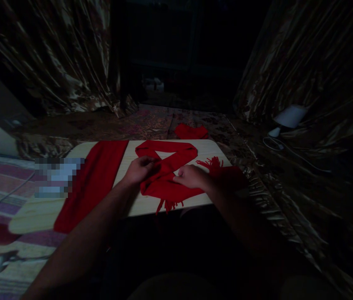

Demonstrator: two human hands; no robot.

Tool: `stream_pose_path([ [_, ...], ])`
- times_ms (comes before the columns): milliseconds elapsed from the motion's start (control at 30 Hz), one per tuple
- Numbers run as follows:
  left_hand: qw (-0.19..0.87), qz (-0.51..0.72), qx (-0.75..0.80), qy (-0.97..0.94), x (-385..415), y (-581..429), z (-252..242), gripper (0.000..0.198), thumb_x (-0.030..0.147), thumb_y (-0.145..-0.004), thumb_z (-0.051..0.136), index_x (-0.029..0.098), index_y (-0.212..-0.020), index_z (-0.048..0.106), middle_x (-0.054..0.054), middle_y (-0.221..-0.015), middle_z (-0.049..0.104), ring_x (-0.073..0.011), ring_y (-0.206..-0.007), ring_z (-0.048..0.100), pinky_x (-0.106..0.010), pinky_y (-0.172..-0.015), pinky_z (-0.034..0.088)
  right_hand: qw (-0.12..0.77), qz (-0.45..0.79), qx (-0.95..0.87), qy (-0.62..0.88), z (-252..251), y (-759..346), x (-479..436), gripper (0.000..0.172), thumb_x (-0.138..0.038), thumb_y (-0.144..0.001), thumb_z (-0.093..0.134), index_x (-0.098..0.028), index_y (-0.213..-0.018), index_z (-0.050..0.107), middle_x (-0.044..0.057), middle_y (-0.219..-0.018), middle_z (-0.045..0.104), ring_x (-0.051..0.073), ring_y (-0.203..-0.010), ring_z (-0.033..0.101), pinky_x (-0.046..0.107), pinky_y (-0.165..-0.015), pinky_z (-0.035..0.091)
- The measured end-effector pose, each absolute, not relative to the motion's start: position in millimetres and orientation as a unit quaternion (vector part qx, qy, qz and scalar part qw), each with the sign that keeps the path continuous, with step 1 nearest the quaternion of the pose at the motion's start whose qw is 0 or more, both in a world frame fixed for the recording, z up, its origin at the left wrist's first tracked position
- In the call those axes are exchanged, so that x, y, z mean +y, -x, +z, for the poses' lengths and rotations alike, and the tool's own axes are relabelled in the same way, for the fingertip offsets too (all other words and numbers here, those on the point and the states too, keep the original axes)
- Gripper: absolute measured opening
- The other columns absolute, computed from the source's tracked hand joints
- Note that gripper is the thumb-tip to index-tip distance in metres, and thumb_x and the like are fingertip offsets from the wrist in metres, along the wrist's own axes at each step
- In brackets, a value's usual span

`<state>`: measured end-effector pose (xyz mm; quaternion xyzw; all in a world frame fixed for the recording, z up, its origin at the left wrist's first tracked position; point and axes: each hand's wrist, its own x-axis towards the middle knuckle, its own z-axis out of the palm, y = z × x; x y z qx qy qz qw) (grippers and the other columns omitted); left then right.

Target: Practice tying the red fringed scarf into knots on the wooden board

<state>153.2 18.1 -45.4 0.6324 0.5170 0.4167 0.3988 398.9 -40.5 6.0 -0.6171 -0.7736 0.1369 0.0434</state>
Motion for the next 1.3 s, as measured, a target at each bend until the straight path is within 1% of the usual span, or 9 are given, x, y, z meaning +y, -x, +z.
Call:
stream_pose_path([
  [133,0.391,0.387,0.507,-0.663,12.4,-151.4,-55.7,0.043,0.046,-0.072,0.074,0.02,-0.106,0.078,-0.009,-0.109,0.078,-0.0279,-0.099,0.073,-0.037,-0.09,0.057,0.026,0.14,-0.756,0.639,4.9,-366.1,-46.3,0.046,-0.06,-0.084,0.066,-0.019,-0.102,0.076,0.013,-0.1,0.077,0.026,-0.088,0.07,0.03,-0.068,0.044],
  [267,0.404,0.371,0.508,-0.664,19.2,-148.6,-60.7,0.043,0.039,-0.071,0.071,0.02,-0.109,0.078,-0.008,-0.113,0.078,-0.0283,-0.103,0.072,-0.038,-0.093,0.056,0.046,0.193,-0.745,0.637,7.9,-350.8,-40.4,0.028,-0.043,-0.082,0.07,-0.018,-0.093,0.076,0.013,-0.097,0.077,0.026,-0.088,0.07,0.03,-0.071,0.046],
  [467,0.411,0.379,0.469,-0.683,18.0,-149.9,-55.3,0.041,0.032,-0.074,0.062,0.02,-0.11,0.078,-0.007,-0.113,0.078,-0.0276,-0.105,0.071,-0.039,-0.1,0.054,0.361,0.486,-0.55,0.575,-12.6,-349.0,-17.0,0.011,-0.023,-0.085,0.063,-0.019,-0.094,0.064,0.002,-0.081,0.072,0.016,-0.072,0.068,0.026,-0.067,0.054],
  [633,0.402,0.37,0.466,-0.696,15.4,-149.0,-53.5,0.048,0.034,-0.076,0.061,0.02,-0.119,0.075,-0.007,-0.121,0.076,-0.028,-0.112,0.069,-0.04,-0.105,0.051,0.507,0.604,-0.385,0.48,-14.9,-347.5,-7.0,0.017,-0.012,-0.079,0.065,-0.02,-0.087,0.053,-0.003,-0.072,0.066,0.013,-0.06,0.066,0.028,-0.062,0.06],
  [733,0.397,0.36,0.444,-0.718,14.8,-146.3,-53.1,0.056,0.036,-0.074,0.065,0.019,-0.127,0.072,-0.009,-0.128,0.073,-0.0293,-0.116,0.067,-0.042,-0.106,0.05,0.511,0.618,-0.347,0.485,-3.7,-348.7,-8.3,0.022,-0.006,-0.079,0.061,-0.02,-0.095,0.054,-0.003,-0.07,0.065,0.013,-0.053,0.065,0.027,-0.057,0.061],
  [867,0.371,0.349,0.429,-0.746,10.8,-146.2,-48.6,0.062,0.04,-0.07,0.075,0.02,-0.129,0.072,-0.011,-0.127,0.073,-0.031,-0.115,0.068,-0.044,-0.106,0.049,0.488,0.627,-0.357,0.491,10.5,-352.3,-15.8,0.051,-0.004,-0.08,0.056,-0.022,-0.128,0.054,-0.004,-0.068,0.066,0.014,-0.05,0.066,0.027,-0.051,0.059],
  [933,0.37,0.357,0.431,-0.742,8.4,-147.9,-45.7,0.061,0.045,-0.068,0.079,0.021,-0.124,0.076,-0.01,-0.122,0.075,-0.0317,-0.114,0.068,-0.043,-0.105,0.05,0.481,0.631,-0.38,0.475,13.2,-354.6,-18.1,0.058,-0.004,-0.081,0.054,-0.023,-0.136,0.054,-0.003,-0.068,0.067,0.014,-0.051,0.066,0.025,-0.05,0.058],
  [1067,0.379,0.359,0.439,-0.731,6.0,-151.1,-42.1,0.057,0.05,-0.072,0.076,0.022,-0.121,0.077,-0.01,-0.119,0.076,-0.0317,-0.116,0.067,-0.042,-0.103,0.051,0.43,0.612,-0.426,0.509,8.8,-361.1,-16.5,0.056,-0.003,-0.075,0.05,-0.017,-0.127,0.064,0.0,-0.065,0.069,0.014,-0.047,0.063,0.023,-0.046,0.053],
  [1300,0.276,0.29,0.449,-0.799,9.4,-148.6,-45.0,0.061,0.034,-0.073,0.066,0.024,-0.133,0.07,-0.006,-0.133,0.071,-0.028,-0.124,0.063,-0.042,-0.114,0.041,0.412,0.595,-0.434,0.537,6.0,-367.2,-20.2,0.044,-0.005,-0.073,0.053,-0.014,-0.112,0.069,0.003,-0.071,0.072,0.018,-0.055,0.068,0.028,-0.053,0.058],
])
